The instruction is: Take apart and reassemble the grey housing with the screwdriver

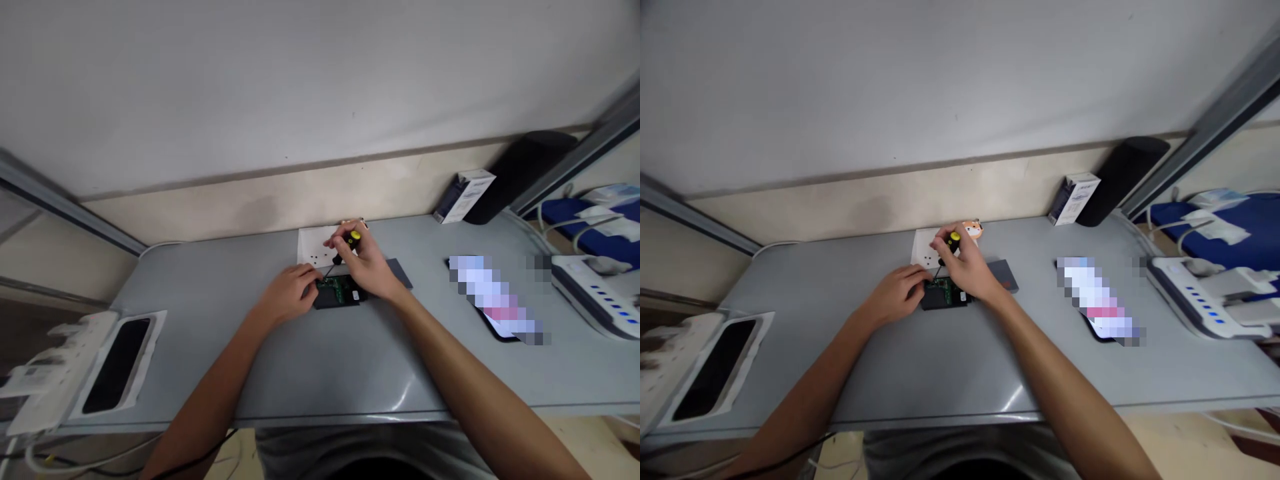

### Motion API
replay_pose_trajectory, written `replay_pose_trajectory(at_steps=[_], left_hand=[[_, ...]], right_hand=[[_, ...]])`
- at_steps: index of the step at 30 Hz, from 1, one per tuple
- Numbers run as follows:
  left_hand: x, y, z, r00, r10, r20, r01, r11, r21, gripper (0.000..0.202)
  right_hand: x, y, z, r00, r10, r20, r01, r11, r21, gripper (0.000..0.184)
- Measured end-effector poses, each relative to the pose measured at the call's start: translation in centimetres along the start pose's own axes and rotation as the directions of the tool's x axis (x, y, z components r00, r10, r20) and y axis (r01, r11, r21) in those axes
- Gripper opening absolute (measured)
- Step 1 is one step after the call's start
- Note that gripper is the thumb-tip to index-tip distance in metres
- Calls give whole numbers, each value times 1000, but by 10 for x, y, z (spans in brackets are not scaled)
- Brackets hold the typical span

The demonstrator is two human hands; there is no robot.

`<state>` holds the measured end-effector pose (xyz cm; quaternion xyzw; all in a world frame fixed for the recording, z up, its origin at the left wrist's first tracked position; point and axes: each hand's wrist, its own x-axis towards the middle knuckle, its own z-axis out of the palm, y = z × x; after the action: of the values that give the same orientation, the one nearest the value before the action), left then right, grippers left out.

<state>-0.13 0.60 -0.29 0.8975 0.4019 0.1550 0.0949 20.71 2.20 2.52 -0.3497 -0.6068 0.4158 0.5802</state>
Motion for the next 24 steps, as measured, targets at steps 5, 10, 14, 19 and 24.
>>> replay_pose_trajectory(at_steps=[5,10,14,19,24], left_hand=[[-2,5,-10,999,-11,41,13,999,-50,27],[-7,4,-23,982,-89,169,126,967,-220,65],[-7,1,-23,950,-200,239,262,928,-264,79],[-4,2,-14,946,-238,222,295,914,-278,81],[-2,10,-4,971,-205,123,231,936,-266,79]], right_hand=[[-2,-42,-32,994,-107,-2,105,983,-152,23],[-22,-40,-89,880,166,446,221,687,-692,43],[-33,-20,-118,770,431,470,239,488,-839,58],[-20,-25,-121,735,442,514,115,665,-738,42],[-29,-28,-101,754,422,504,157,628,-762,52]])
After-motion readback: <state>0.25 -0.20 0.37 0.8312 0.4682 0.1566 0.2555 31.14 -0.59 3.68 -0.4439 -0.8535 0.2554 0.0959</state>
